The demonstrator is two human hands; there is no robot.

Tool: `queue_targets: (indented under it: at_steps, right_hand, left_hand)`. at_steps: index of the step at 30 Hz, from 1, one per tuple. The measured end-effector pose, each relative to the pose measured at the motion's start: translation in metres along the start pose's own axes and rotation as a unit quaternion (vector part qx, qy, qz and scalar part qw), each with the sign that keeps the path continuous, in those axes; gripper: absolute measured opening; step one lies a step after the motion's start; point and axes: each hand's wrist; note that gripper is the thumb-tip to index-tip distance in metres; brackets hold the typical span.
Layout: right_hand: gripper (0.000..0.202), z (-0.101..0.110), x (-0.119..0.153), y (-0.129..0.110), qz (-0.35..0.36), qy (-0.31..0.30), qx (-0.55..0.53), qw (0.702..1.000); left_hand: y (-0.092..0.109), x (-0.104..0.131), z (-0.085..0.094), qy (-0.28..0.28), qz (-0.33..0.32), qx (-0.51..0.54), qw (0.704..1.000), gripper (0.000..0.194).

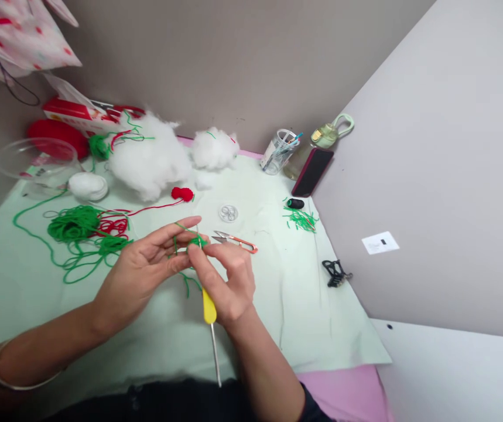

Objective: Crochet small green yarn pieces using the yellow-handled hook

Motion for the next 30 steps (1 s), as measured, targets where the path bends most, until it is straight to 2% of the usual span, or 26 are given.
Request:
queue_targets:
  at_steps: [3, 5, 8, 12, 17, 24, 27, 30]
  right_hand:
    - [0.046, 0.001, -0.004, 0.0, -0.01, 0.02, -0.031, 0.999]
    - [0.036, 0.003, -0.01, 0.0, -0.056, 0.026, -0.107, 0.992]
    - [0.023, 0.008, -0.018, 0.0, -0.134, 0.007, -0.238, 0.962]
    - [0.018, 0.014, -0.022, 0.005, -0.181, -0.001, -0.329, 0.927]
    - [0.013, 0.017, -0.023, 0.012, -0.254, -0.009, -0.391, 0.885]
    - [0.016, 0.019, -0.029, 0.014, -0.285, 0.0, -0.425, 0.859]
    - [0.015, 0.019, -0.03, 0.014, -0.303, -0.005, -0.445, 0.843]
    - [0.013, 0.017, -0.029, 0.014, -0.327, -0.009, -0.482, 0.812]
  left_hand:
    - [0.002, -0.001, 0.0, -0.02, 0.03, 0.066, 0.997, 0.053]
    - [0.005, -0.003, 0.002, -0.03, 0.055, 0.106, 0.992, 0.052]
    - [0.01, -0.006, 0.007, -0.029, 0.059, 0.115, 0.991, 0.053]
    - [0.013, -0.009, 0.014, -0.027, 0.044, 0.069, 0.996, 0.049]
    - [0.013, -0.011, 0.025, -0.07, 0.026, 0.022, 0.997, 0.044]
    - [0.016, -0.014, 0.035, -0.111, 0.021, -0.06, 0.992, 0.047]
    - [0.02, -0.014, 0.037, -0.118, 0.004, -0.125, 0.985, 0.047]
    - [0.024, -0.013, 0.036, -0.104, -0.039, -0.241, 0.964, 0.046]
Point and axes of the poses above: each hand's wrist, its own x-axis away from the middle knuckle, its own z-axis out of the back of the hand, y = z × x, and after that the axes turned 11 degrees about -y, right-handed
